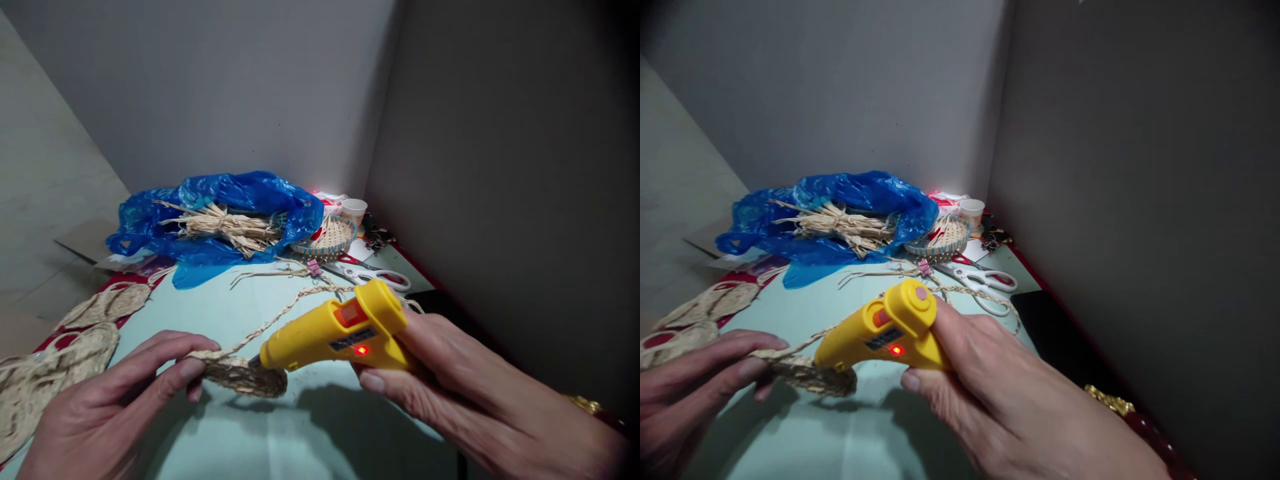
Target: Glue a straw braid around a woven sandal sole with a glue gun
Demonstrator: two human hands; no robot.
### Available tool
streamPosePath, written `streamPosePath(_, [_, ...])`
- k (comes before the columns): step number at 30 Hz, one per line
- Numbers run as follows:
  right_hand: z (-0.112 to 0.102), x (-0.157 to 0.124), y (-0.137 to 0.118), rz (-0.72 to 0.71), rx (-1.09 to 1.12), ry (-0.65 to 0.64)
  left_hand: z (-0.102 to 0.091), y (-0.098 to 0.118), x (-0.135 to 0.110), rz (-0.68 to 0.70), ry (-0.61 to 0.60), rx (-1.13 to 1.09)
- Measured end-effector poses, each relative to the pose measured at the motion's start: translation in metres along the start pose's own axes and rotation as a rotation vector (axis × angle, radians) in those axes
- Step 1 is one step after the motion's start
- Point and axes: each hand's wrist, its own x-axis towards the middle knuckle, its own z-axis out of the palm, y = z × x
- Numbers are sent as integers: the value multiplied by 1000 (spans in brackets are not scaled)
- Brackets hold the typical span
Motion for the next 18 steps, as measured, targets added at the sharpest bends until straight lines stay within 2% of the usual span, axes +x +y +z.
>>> streamPosePath(13, [1,1,1,-1,-52,-1,-8,-10,2,-52,-2,2])
streamPosePath(18, [-1,2,0,-13,-54,6,-6,-6,2,-73,30,-31])
